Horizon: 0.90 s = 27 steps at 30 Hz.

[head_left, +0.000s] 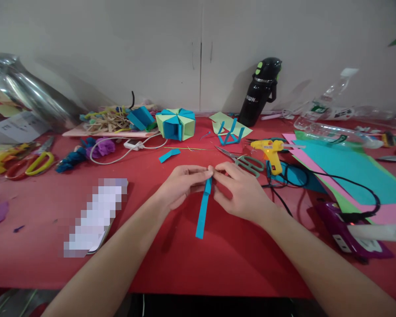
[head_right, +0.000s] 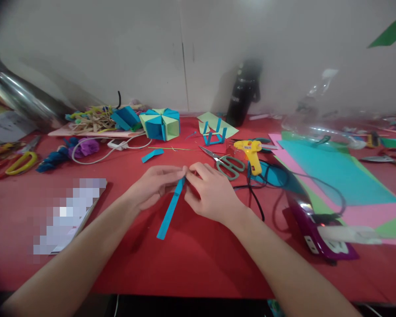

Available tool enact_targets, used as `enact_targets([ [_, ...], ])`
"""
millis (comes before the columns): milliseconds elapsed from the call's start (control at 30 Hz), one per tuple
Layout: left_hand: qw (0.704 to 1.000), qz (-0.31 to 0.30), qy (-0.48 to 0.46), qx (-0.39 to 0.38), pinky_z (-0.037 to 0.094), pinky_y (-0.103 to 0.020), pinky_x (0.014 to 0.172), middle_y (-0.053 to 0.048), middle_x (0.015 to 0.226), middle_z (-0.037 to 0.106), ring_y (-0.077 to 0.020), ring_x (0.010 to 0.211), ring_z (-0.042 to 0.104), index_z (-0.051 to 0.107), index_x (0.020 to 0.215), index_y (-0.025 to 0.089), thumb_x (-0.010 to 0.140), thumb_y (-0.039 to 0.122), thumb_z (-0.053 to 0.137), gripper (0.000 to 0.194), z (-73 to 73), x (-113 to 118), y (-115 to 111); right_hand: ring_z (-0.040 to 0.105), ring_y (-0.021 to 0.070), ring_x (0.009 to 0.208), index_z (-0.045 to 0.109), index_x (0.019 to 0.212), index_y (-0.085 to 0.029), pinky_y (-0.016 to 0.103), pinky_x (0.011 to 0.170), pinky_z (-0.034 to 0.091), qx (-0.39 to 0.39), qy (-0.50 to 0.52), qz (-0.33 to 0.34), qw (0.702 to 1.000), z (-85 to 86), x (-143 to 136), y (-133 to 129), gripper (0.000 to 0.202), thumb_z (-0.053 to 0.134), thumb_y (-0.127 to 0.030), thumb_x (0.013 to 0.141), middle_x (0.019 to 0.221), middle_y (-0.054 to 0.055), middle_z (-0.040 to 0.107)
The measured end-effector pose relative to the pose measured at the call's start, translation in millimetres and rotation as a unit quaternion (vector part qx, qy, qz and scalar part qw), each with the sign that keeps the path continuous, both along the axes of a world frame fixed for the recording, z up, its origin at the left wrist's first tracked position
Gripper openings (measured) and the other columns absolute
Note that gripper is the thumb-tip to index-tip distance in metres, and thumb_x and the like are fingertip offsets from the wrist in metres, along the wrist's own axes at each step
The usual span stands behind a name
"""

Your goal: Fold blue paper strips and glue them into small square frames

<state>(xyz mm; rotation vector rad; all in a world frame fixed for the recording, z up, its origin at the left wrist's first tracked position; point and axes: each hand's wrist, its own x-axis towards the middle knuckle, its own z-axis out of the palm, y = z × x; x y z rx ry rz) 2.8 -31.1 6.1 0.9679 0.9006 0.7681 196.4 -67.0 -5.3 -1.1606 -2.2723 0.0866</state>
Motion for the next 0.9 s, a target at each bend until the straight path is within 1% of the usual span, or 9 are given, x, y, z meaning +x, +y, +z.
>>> enact_targets([
  [100, 0.999, -0.018, 0.018, 0.024, 0.056, -0.030, 0.082, -0.008, 0.093, 0.078, -0.0175, 0.086, 0.072, 0.079, 0.097, 0.017, 0.074, 0.028, 0.085, 0.026, 0.5, -3, 1, 0.065, 0.0256, 0.105, 0.063, 0.133, -0.020, 0.042, 0.088, 0.055, -0.049, 0.076, 0.013, 0.996, -2.8, 1, 2, 0.041, 0.052, -0.019, 0.093, 0.120, 0.012, 0.065],
  [200, 0.998, 0.002, 0.029, 0.061, 0.058, -0.033, 0.083, -0.009, 0.095, 0.079, -0.0197, 0.086, 0.073, 0.078, 0.098, 0.016, 0.074, 0.028, 0.084, 0.028, -0.3, -2, 1, 0.066, 0.0213, 0.103, 0.065, 0.129, -0.024, 0.039, 0.091, 0.055, -0.120, 0.218, 0.015, 0.968, -6.4, 0, 4, 0.034, 0.054, -0.025, 0.097, 0.118, 0.009, 0.066],
  [267, 0.996, 0.037, 0.024, 0.084, 0.059, -0.035, 0.084, -0.009, 0.098, 0.079, -0.0205, 0.087, 0.074, 0.077, 0.098, 0.016, 0.073, 0.027, 0.085, 0.028, -0.7, -1, 1, 0.067, 0.0208, 0.101, 0.068, 0.121, -0.023, 0.037, 0.085, 0.057, -0.183, 0.310, -0.014, 0.933, -7.9, -3, 5, 0.028, 0.060, -0.035, 0.096, 0.115, 0.008, 0.069],
  [333, 0.992, 0.074, 0.012, 0.100, 0.060, -0.036, 0.084, -0.009, 0.098, 0.079, -0.0214, 0.088, 0.075, 0.075, 0.098, 0.016, 0.072, 0.027, 0.086, 0.031, -0.7, 0, 1, 0.069, 0.0209, 0.095, 0.068, 0.113, -0.022, 0.034, 0.077, 0.058, -0.267, 0.375, -0.027, 0.887, -8.1, -6, 5, 0.030, 0.067, -0.043, 0.092, 0.107, 0.008, 0.072],
  [400, 0.988, 0.099, -0.003, 0.114, 0.061, -0.038, 0.084, -0.009, 0.098, 0.079, -0.0224, 0.089, 0.075, 0.074, 0.098, 0.015, 0.070, 0.028, 0.087, 0.034, -0.5, 1, 2, 0.070, 0.0195, 0.084, 0.066, 0.109, -0.021, 0.033, 0.071, 0.058, -0.348, 0.414, -0.010, 0.841, -7.2, -10, 4, 0.033, 0.072, -0.045, 0.088, 0.093, 0.006, 0.073],
  [467, 0.985, 0.115, -0.008, 0.130, 0.061, -0.039, 0.086, -0.010, 0.097, 0.079, -0.0234, 0.090, 0.076, 0.073, 0.099, 0.014, 0.070, 0.029, 0.088, 0.036, -0.5, 1, 2, 0.069, 0.0172, 0.074, 0.066, 0.103, -0.019, 0.031, 0.067, 0.057, -0.397, 0.426, 0.015, 0.813, -6.2, -14, 2, 0.032, 0.074, -0.046, 0.086, 0.083, 0.003, 0.071],
  [633, 0.980, 0.123, -0.002, 0.158, 0.061, -0.039, 0.086, -0.010, 0.096, 0.080, -0.0249, 0.094, 0.075, 0.072, 0.101, 0.014, 0.068, 0.029, 0.089, 0.039, -1.4, 2, 2, 0.066, 0.0136, 0.066, 0.070, 0.080, -0.018, 0.028, 0.065, 0.055, -0.410, 0.420, 0.041, 0.809, -7.5, -18, 1, 0.030, 0.074, -0.047, 0.085, 0.073, 0.002, 0.069],
  [767, 0.979, 0.119, -0.009, 0.164, 0.061, -0.038, 0.086, -0.009, 0.098, 0.079, -0.0234, 0.094, 0.075, 0.072, 0.102, 0.015, 0.068, 0.029, 0.090, 0.041, -2.0, 2, 1, 0.063, 0.0128, 0.066, 0.072, 0.080, -0.018, 0.027, 0.065, 0.053, -0.411, 0.436, 0.037, 0.799, -11.3, -17, 5, 0.029, 0.073, -0.046, 0.086, 0.073, 0.001, 0.068],
  [900, 0.979, 0.113, -0.007, 0.172, 0.061, -0.035, 0.083, -0.007, 0.096, 0.078, -0.0213, 0.092, 0.073, 0.073, 0.103, 0.015, 0.067, 0.028, 0.090, 0.041, -2.9, 0, 3, 0.061, 0.0115, 0.067, 0.072, 0.084, -0.020, 0.025, 0.063, 0.051, -0.373, 0.464, 0.017, 0.803, -12.1, -16, 5, 0.021, 0.078, -0.040, 0.083, 0.075, -0.001, 0.066],
])
